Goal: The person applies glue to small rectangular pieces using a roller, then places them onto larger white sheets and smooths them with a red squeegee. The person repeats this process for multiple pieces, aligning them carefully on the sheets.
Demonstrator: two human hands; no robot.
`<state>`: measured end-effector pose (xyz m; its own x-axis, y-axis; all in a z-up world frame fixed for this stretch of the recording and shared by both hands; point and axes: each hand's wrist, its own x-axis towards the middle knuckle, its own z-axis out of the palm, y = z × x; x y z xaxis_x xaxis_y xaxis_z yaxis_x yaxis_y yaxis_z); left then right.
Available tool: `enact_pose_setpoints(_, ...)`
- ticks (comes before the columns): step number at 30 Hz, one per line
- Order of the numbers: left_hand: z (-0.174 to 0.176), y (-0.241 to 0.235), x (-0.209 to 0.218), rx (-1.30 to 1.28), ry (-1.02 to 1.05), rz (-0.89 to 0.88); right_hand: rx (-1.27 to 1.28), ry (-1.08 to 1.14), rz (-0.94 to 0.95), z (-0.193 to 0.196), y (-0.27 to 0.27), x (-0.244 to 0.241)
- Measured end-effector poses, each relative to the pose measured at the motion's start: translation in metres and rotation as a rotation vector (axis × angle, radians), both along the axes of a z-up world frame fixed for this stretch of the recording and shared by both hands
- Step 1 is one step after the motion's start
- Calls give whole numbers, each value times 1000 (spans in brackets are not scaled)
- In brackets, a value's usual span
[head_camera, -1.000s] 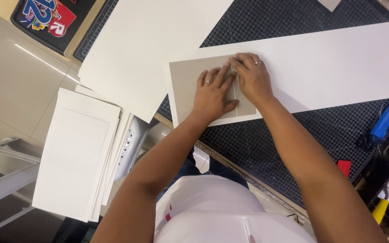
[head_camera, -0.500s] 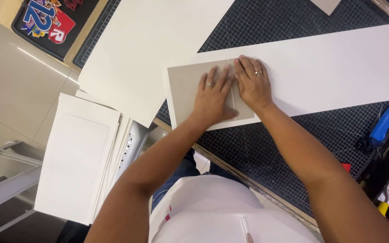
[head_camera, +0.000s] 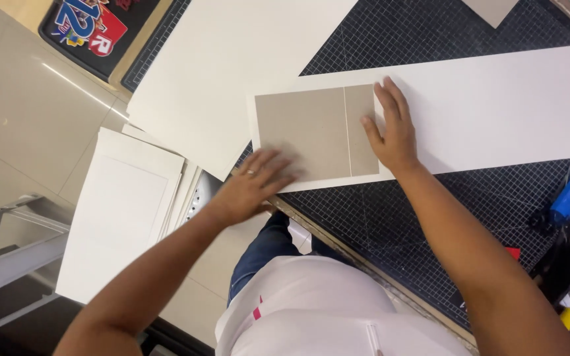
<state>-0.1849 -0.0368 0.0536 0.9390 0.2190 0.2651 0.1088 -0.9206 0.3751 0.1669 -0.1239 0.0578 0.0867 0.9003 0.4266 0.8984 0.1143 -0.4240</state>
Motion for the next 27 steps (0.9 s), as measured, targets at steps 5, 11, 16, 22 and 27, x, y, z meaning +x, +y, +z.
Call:
enact_pose_setpoints(5,-13,32,-26,169,-176,-92,-40,37,19,-1,-58,-20)
enact_pose_setpoints(11,13,41,-18,217,-219,-160,-181,50,32,6,-102,-31)
enact_pose_setpoints(16,55,38,-14,60,-252,-173,-272,-71,32,20,-119,-1)
enact_pose_setpoints(22,107,45,-5,-304,-420,-23,-168,-162,-315,38,-174,101)
enact_pose_setpoints(27,139,44,5,-419,-789,254,-68,-314,-382,46,-221,226)
